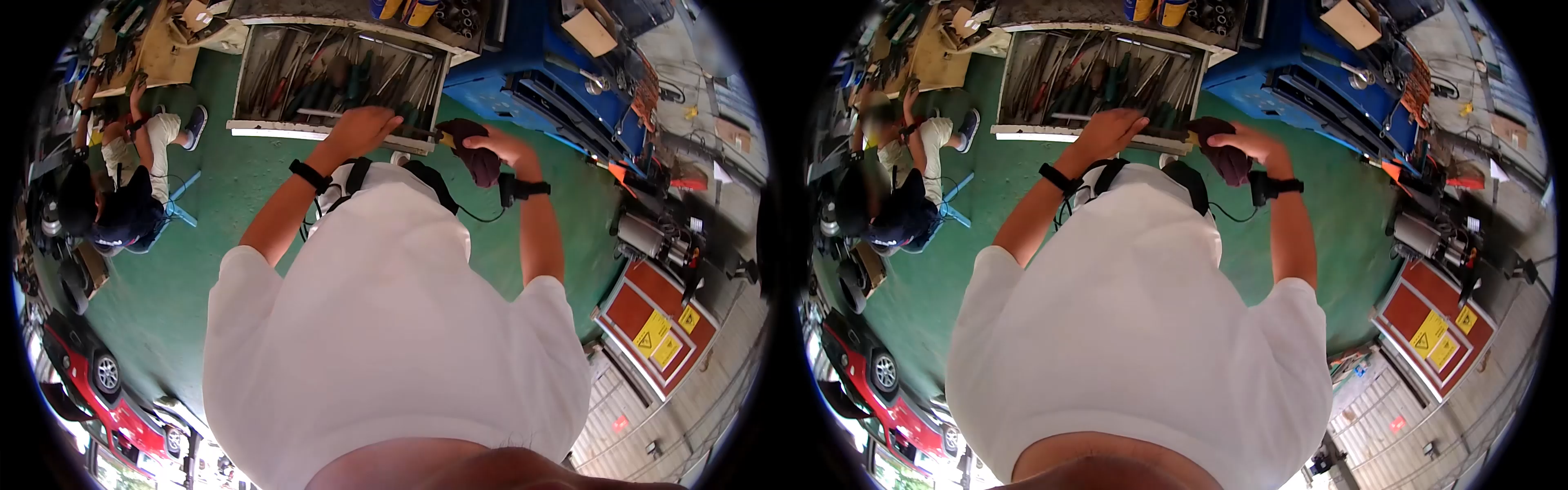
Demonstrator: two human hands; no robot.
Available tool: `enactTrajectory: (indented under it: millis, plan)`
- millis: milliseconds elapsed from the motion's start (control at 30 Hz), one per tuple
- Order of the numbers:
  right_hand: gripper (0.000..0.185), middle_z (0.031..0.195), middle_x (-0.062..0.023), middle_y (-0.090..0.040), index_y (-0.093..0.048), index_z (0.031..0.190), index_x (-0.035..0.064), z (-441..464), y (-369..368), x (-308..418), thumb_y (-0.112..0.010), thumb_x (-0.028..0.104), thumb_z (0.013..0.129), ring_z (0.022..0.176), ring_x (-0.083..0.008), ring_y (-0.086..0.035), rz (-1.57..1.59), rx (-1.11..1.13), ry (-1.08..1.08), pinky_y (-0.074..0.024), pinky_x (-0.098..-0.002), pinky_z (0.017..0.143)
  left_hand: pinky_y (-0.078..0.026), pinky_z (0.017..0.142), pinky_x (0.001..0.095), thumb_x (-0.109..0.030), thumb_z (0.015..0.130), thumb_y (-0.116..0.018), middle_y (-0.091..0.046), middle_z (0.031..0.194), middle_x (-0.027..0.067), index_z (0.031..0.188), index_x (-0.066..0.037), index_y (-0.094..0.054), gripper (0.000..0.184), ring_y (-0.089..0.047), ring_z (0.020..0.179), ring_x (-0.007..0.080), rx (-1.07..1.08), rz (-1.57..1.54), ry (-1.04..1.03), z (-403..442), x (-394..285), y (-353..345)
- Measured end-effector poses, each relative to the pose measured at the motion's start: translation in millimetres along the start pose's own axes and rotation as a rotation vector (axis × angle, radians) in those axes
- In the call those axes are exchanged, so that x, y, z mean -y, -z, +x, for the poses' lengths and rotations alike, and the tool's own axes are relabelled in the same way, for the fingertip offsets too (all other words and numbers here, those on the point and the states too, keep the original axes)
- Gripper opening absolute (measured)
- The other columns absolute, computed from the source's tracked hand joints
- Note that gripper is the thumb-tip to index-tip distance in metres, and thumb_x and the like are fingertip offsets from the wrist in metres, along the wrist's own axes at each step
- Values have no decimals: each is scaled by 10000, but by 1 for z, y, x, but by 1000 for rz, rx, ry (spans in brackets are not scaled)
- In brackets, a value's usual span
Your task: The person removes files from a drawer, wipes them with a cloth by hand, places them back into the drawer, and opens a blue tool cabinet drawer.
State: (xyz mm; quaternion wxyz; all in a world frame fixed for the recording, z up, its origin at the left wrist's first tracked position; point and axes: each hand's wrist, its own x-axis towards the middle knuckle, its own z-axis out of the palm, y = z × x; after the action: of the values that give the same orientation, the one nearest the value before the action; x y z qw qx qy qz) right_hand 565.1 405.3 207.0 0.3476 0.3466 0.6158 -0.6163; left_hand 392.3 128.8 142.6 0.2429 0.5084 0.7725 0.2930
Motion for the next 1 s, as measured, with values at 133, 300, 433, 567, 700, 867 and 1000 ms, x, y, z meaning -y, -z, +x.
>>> enactTrajectory:
  millis: [133, 300, 433, 567, 700, 867, 1000]
  plan:
    - [735, 1187, -101, -621, -511, 1338, 7, 4, 21, -37, -778, 402, 778, 1040, -194, -600, 236, -79, 94, -484, -321, 901, -443, 851, 447, -291, 972, -559, -569, 1106, 161, 1032, -32, -584, 268, -532, 1037, 333, -291, 40, -132, 23, -7, -19]
    - [669, 1158, -77, -637, -530, 1318, 15, 1, 29, -46, -746, 400, 815, 1000, -178, -614, 220, -108, 156, -495, -308, 852, -453, 871, 436, -288, 955, -595, -573, 1082, 174, 1114, -20, -537, 317, -553, 1020, 342, -621, 161, -75, 68, -42, -39]
    - [590, 1143, -59, -645, -547, 1307, 35, 5, 38, -40, -721, 372, 855, 1005, -164, -611, 203, -151, 115, -497, -287, 838, -488, 810, 494, -398, 989, -525, -626, 1008, 257, 1204, 14, -497, 465, -622, 937, 430, -212, -297, 300, 96, -46, -77]
    - [497, 1124, -50, -641, -548, 1298, 35, 34, 51, -57, -676, 312, 906, 988, -150, -608, 307, -75, 229, -496, -287, 842, -493, 767, 389, -395, 1010, -510, -642, 960, 213, 1238, -42, -493, 421, -647, 861, 321, 154, -542, 421, 110, -72, -91]
    - [500, 1125, -50, -633, -527, 1300, 25, 71, 38, -70, -670, 314, 918, 982, -141, -600, 394, -3, 268, -490, -283, 855, -496, 801, 369, -372, 1020, -498, -653, 965, 199, 1308, -56, -473, 429, -651, 868, 281, -38, -651, 382, 112, -77, -122]
    - [544, 1108, -50, -632, -507, 1322, 41, 84, 9, -70, -666, 367, 917, 1005, -142, -600, 347, 5, 318, -490, -287, 863, -493, 829, 336, -374, 1009, -530, -635, 1095, 97, 1305, -81, -490, 418, -618, 982, 212, -80, -854, 578, 102, -46, -151]
    - [578, 1138, -111, -646, -482, 1320, 17, 101, -8, -76, -653, 400, 923, 1000, -208, -618, 112, 123, 526, -489, -313, 871, -469, 870, 299, -322, 992, -578, -607, 1089, 67, 1242, -99, -520, 340, -580, 1010, 162, -141, -1180, 832, 85, -40, -146]
